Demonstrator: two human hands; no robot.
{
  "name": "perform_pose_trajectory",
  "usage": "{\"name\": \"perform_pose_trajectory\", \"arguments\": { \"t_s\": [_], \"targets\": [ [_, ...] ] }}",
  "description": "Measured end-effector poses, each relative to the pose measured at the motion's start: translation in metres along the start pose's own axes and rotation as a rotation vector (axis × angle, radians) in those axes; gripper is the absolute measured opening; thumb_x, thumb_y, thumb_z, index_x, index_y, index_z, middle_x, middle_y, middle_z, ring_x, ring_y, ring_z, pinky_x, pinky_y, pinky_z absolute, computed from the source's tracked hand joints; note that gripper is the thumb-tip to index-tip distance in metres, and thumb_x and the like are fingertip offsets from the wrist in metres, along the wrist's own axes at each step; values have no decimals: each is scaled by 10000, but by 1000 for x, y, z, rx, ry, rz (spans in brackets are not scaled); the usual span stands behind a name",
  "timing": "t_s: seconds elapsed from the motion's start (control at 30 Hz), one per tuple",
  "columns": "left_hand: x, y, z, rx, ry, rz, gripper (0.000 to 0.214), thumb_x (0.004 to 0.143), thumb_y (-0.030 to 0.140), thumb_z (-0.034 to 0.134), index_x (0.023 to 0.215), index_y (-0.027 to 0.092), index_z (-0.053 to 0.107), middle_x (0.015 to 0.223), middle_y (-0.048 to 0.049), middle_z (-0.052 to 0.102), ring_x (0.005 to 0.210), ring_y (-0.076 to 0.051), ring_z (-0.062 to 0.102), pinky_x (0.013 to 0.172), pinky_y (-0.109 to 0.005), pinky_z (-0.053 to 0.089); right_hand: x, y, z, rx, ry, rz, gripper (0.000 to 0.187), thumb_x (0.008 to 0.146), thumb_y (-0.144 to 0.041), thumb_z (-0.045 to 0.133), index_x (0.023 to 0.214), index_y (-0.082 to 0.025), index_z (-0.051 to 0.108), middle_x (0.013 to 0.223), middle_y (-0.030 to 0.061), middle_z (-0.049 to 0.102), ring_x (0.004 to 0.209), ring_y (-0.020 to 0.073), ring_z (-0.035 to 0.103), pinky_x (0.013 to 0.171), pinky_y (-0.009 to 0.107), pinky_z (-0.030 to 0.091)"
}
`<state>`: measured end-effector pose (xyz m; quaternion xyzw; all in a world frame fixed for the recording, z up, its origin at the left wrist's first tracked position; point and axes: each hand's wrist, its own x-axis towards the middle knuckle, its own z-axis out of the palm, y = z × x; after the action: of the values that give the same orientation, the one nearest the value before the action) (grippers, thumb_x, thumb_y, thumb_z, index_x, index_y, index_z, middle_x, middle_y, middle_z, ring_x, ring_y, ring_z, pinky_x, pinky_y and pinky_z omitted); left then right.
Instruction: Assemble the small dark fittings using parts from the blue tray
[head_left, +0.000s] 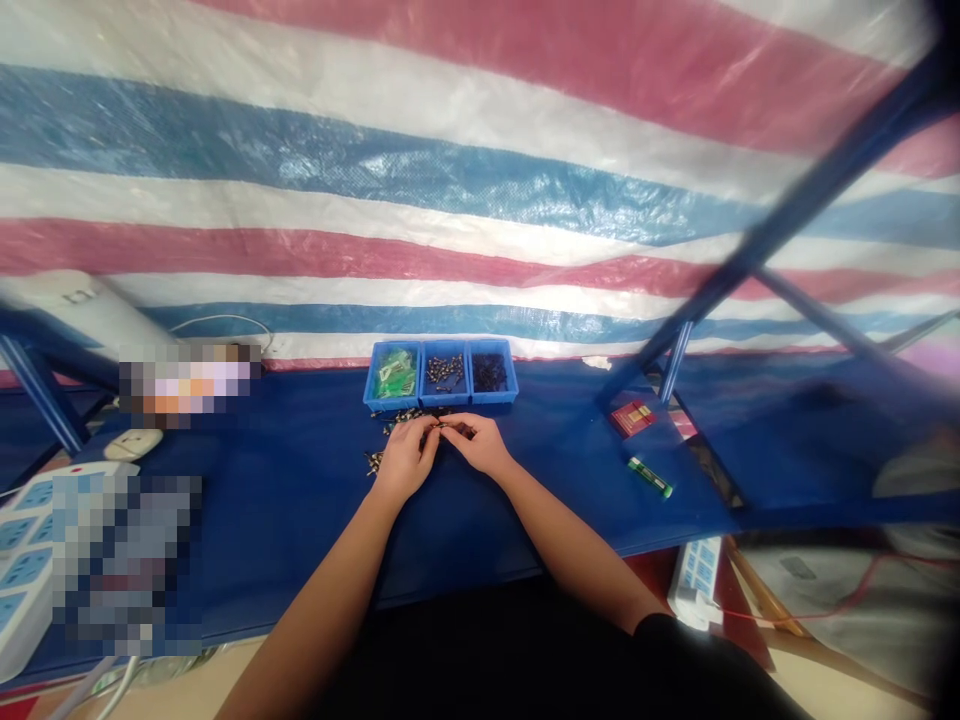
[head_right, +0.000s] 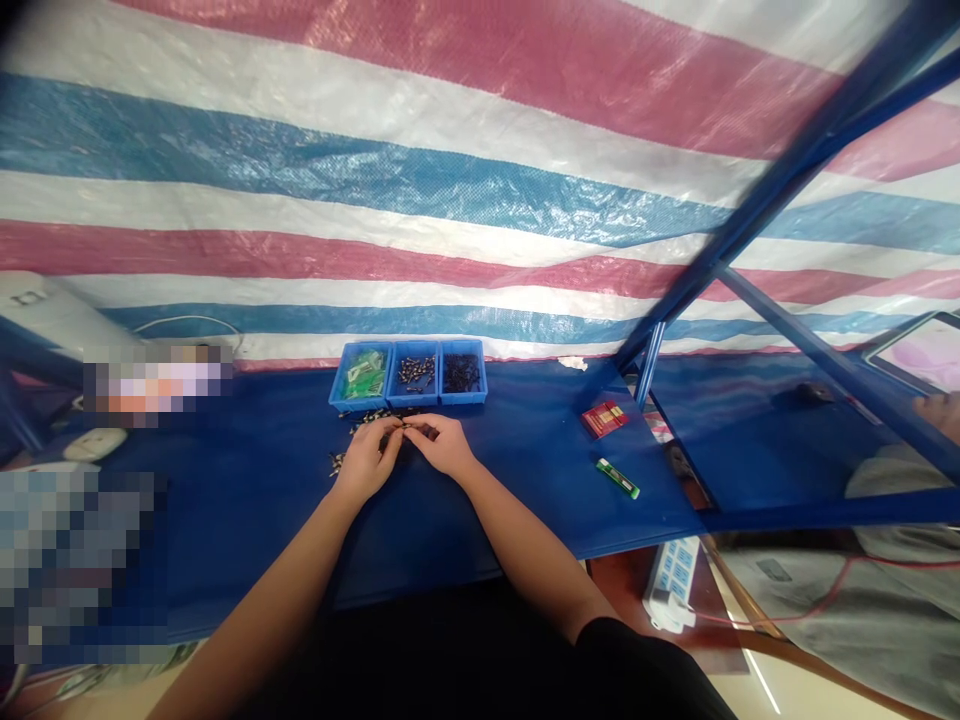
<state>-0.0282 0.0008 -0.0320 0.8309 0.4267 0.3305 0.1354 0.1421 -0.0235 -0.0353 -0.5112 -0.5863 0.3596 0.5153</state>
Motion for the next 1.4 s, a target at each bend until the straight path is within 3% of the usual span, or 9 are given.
{"name": "perform_pose_trajectory", "arguments": {
  "t_s": [0.4,0.6,0.9,1.13,1.4],
  "targets": [
    [1,-1,-1,28,-51,30,250,984,289,368,889,197,581,864,-64,649,797,-204,584,782,-368,459,-1,-3,1,-59,-21,-12,271,810,-350,659,1030,-208,731,905,44,746,702,174,654,566,269,492],
    [0,3,-2,-13,22,28,185,957,293,447,1051,213,585,1012,-71,668,928,-225,597,867,-391,461,-1,0,-1,-8,10,9,258,814,-353,653,1011,-209,735,919,49,746,748,189,676,629,288,525],
    [-1,6,-3,20,-40,27,246,986,289,372,950,196,597,886,-61,649,840,-194,598,817,-366,461,-3,1,0,-33,-27,0,279,808,-357,656,1021,-195,734,914,60,745,726,191,666,611,296,523],
    [-2,9,-5,-33,3,15,211,972,290,408,1027,199,590,950,-71,664,889,-204,611,836,-380,471,-3,-1,-1,-66,-19,19,296,817,-386,627,1016,-197,738,939,70,744,749,208,672,650,328,544],
    [-2,5,0,37,-5,35,259,991,277,348,952,185,587,893,-72,644,844,-199,591,818,-377,472,-4,-1,-1,-65,-44,-7,294,808,-382,641,1004,-186,738,924,77,746,730,205,674,623,319,538]
  ]
}}
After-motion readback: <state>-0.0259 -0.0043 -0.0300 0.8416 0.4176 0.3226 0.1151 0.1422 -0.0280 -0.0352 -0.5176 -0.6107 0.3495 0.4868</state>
